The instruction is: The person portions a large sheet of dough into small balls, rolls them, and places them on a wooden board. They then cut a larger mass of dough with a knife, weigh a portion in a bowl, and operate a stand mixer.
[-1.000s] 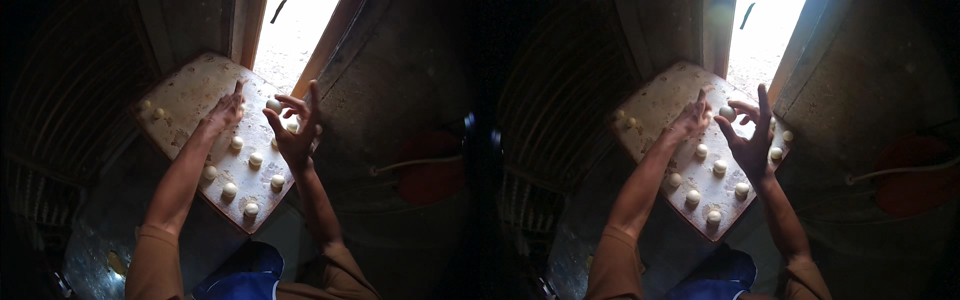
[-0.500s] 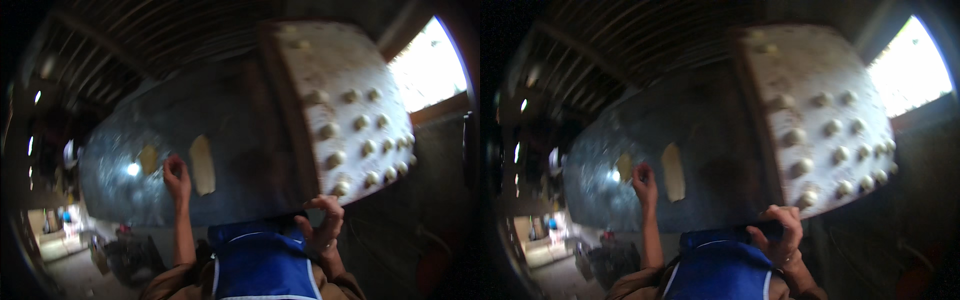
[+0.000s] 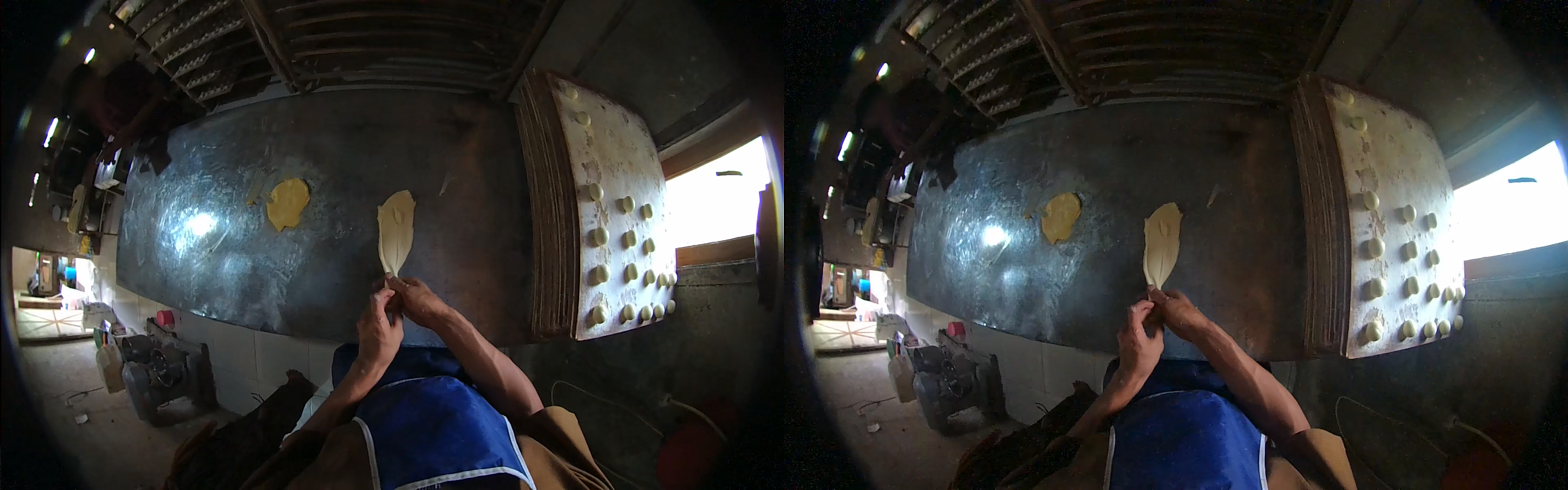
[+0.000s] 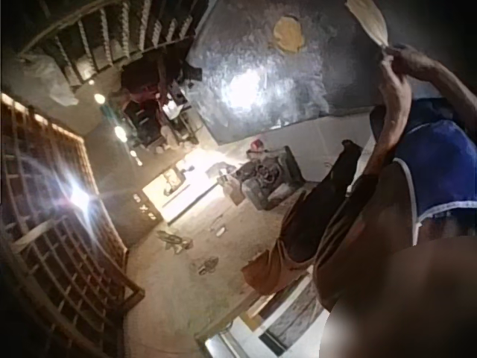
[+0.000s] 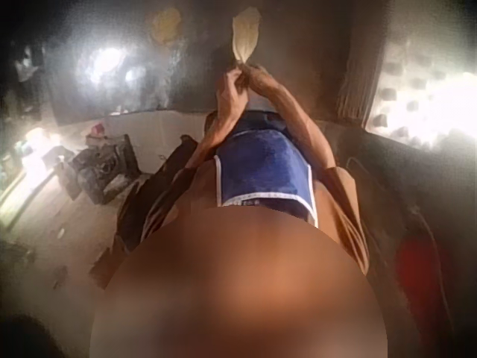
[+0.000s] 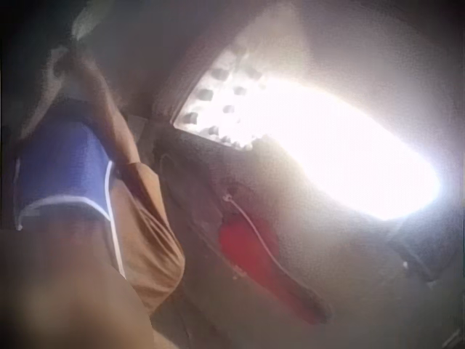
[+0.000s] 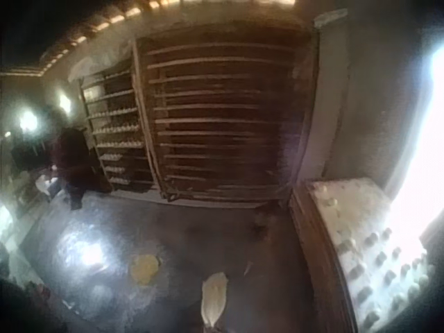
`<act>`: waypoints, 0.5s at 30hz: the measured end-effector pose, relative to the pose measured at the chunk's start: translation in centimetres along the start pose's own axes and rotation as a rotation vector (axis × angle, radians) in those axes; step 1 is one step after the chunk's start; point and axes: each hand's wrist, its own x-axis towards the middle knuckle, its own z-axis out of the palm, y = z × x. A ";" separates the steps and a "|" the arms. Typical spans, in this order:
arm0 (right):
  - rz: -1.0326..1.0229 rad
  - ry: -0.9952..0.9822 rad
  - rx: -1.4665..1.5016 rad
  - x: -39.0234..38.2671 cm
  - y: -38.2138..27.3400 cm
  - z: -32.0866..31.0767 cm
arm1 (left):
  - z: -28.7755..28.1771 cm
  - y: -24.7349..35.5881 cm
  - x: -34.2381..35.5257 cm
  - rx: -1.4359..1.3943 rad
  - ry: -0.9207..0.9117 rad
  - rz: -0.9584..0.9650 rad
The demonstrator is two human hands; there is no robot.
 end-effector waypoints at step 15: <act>-0.536 -0.038 -0.945 -8.5 -1.5 0.6 | 5.4 -5.7 8.1 -1.701 -0.468 -1.409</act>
